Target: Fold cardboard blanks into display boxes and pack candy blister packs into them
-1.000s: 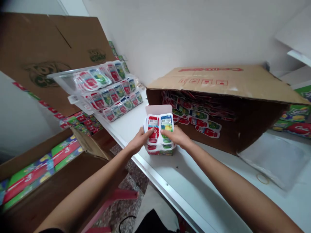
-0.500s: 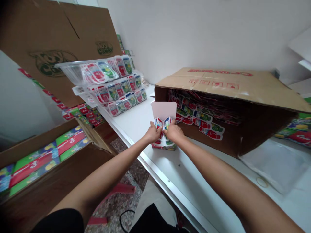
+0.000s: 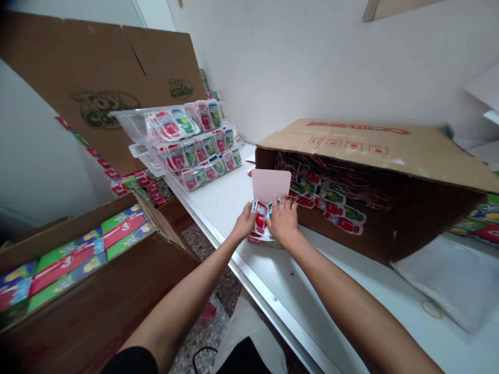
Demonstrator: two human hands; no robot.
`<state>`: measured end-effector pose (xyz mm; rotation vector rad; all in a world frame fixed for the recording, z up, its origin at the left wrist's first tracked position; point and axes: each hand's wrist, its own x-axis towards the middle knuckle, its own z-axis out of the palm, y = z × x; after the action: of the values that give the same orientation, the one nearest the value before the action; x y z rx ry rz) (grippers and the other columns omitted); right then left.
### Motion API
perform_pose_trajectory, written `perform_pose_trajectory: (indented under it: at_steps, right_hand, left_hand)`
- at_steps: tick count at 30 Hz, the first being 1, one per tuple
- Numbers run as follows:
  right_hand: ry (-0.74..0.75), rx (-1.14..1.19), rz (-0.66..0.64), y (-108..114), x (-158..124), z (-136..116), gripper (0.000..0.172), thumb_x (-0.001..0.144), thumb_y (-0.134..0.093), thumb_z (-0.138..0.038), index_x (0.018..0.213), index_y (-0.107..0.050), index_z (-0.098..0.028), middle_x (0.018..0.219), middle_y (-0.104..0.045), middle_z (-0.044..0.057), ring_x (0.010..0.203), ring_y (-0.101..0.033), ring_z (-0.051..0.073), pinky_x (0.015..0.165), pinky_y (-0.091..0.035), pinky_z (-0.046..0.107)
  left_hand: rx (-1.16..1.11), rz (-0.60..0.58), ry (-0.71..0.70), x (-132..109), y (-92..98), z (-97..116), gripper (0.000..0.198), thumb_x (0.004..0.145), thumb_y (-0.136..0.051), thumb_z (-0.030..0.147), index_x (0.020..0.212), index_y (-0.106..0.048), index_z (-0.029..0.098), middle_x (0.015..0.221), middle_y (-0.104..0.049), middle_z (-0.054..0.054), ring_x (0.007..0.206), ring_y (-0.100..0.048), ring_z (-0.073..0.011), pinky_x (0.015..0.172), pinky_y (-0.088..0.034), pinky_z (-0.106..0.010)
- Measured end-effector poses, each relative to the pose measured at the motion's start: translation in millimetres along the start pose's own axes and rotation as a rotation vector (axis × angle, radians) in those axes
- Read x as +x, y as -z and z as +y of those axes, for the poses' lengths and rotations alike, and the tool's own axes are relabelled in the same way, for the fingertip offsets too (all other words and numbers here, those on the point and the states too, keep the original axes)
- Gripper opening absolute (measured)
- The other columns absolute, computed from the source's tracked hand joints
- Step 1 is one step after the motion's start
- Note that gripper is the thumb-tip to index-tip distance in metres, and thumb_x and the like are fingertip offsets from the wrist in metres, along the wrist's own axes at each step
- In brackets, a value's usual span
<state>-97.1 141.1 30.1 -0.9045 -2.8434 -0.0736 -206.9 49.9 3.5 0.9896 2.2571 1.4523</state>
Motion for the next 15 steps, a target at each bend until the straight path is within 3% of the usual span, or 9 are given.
perform_pose_trajectory:
  at_steps: [3,7,12,15]
  right_hand:
    - [0.216,0.015,0.024,-3,0,5,0.059,0.094,-0.035,-0.034,0.146,-0.031,-0.007,0.152,-0.027,0.021,0.140,-0.021,0.036,0.112,-0.009,0.052]
    - [0.327,0.059,-0.133,-14,-2,6,0.056,0.095,-0.031,-0.036,0.144,-0.037,-0.008,0.150,-0.033,0.019,0.140,-0.024,0.031,0.114,-0.014,0.049]
    - [0.512,0.167,-0.181,-19,-22,26,0.056,0.089,-0.040,-0.027,0.142,-0.041,-0.012,0.149,-0.035,0.015,0.141,-0.025,0.027,0.114,-0.021,0.046]
    - [0.617,0.223,-0.169,-11,-39,46,0.058,0.083,-0.045,-0.019,0.140,-0.045,-0.018,0.149,-0.037,0.012,0.141,-0.026,0.026,0.115,-0.018,0.047]
  left_hand:
    - [-0.085,0.017,0.094,-1,-5.2,-19,0.059,0.087,-0.045,0.025,0.143,-0.033,0.014,0.150,-0.036,-0.011,0.139,-0.034,-0.0228,0.115,-0.026,-0.036]
    - [-0.189,0.090,0.218,-13,-20.7,-22,0.058,0.089,-0.041,0.030,0.144,-0.031,0.012,0.150,-0.036,-0.013,0.138,-0.035,-0.0235,0.114,-0.029,-0.036]
    - [-0.219,0.167,0.262,-83,-37.5,-8,0.060,0.089,-0.045,0.042,0.141,-0.034,0.014,0.152,-0.031,-0.013,0.143,-0.024,-0.0258,0.118,-0.017,-0.040]
    - [-0.351,0.213,0.254,-112,-32.0,-8,0.055,0.090,-0.039,0.055,0.131,-0.046,0.018,0.144,-0.044,-0.012,0.138,-0.034,-0.0262,0.116,-0.025,-0.041]
